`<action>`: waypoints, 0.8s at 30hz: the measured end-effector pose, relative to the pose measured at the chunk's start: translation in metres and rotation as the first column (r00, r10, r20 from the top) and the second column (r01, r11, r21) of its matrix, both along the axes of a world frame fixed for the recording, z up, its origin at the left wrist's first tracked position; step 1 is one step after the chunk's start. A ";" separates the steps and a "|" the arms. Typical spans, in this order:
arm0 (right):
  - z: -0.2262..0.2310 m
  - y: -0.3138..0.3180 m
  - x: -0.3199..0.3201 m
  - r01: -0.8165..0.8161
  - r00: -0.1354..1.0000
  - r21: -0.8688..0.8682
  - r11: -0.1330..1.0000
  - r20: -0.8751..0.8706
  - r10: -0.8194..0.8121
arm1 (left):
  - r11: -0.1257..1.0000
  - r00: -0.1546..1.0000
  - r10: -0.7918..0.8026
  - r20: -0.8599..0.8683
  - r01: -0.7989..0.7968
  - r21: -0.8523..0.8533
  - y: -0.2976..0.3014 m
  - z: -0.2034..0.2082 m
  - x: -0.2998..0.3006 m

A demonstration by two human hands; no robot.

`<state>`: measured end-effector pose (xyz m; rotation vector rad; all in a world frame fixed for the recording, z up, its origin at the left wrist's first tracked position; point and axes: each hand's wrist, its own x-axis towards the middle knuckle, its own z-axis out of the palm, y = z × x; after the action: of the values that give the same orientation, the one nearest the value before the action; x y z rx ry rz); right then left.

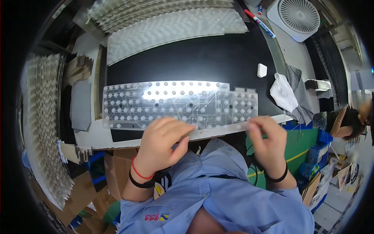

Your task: Inspecting and cleaning plastic keyboard circuit membranes at a workstation.

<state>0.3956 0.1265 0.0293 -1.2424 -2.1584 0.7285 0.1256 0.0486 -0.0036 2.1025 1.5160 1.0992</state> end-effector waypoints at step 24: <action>-0.051 -0.016 0.026 -0.129 0.639 -0.594 0.794 -0.662 -0.392 | 0.902 0.973 0.076 0.216 0.025 -0.431 0.051 0.023 0.065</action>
<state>0.4219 0.1103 -0.0217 -1.0550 -1.1119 1.6162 0.1906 0.0998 0.0191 1.6032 1.5122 0.8754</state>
